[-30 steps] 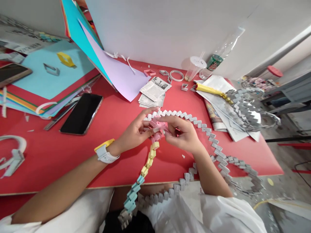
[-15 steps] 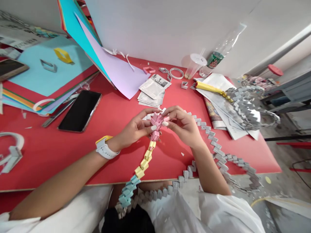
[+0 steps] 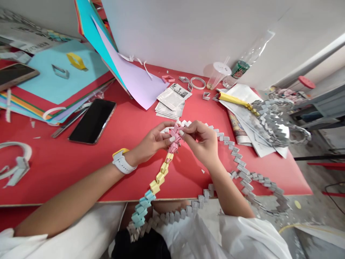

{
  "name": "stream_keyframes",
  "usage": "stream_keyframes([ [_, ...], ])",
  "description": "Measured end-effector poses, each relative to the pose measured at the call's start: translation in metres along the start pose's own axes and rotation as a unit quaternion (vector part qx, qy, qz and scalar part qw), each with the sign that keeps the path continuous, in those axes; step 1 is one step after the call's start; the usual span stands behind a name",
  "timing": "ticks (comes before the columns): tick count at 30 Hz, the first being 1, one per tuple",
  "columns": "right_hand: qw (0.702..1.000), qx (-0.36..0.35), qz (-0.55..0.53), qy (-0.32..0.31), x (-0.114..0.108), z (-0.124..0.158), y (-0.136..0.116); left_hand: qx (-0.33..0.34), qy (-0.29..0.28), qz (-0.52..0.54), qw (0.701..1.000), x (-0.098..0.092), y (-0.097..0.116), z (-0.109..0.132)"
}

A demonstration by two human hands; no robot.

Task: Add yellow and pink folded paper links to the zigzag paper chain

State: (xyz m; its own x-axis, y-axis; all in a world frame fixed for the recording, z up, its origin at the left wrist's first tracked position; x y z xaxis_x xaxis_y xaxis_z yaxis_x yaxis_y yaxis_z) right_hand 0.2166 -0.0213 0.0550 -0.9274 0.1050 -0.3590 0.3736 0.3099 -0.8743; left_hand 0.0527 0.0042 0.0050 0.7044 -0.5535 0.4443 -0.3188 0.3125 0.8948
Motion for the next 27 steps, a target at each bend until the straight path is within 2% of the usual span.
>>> stream_keyframes([
  [7,1.0,0.019,0.004,0.009,0.003,-0.001,0.0,0.013,0.003,-0.006,1.0,0.001,0.0,-0.001],
  [12,0.999,0.025,0.026,0.024,0.005,0.0,0.0,0.028,0.048,-0.05,0.997,0.004,0.002,0.0],
  [16,0.999,0.046,0.0,0.0,0.006,-0.001,0.001,0.048,0.092,-0.088,0.991,0.006,0.001,0.0],
  [21,0.996,0.081,-0.034,-0.018,0.007,-0.003,0.006,0.029,0.095,-0.124,0.987,0.004,0.001,0.003],
  [24,0.994,0.089,-0.054,-0.03,0.01,-0.001,0.009,0.043,0.092,-0.235,0.967,-0.001,0.008,0.005],
  [27,0.995,0.087,-0.034,-0.024,0.013,0.001,0.007,0.058,0.088,-0.375,0.921,-0.005,0.016,0.007],
])
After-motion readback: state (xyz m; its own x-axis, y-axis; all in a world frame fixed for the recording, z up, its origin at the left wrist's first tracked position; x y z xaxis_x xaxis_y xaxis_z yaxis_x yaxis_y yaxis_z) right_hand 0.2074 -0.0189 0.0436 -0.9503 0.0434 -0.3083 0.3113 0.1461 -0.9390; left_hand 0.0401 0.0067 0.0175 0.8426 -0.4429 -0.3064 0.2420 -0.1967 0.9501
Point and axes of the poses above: each hand's wrist, its own z-axis away from the middle knuckle, its own x-axis out of the palm, y = z × x, the point moved 2 cm from there along -z, towards the middle knuckle, and after that the axes turned 2 degrees about z, right-handed, at the moved point
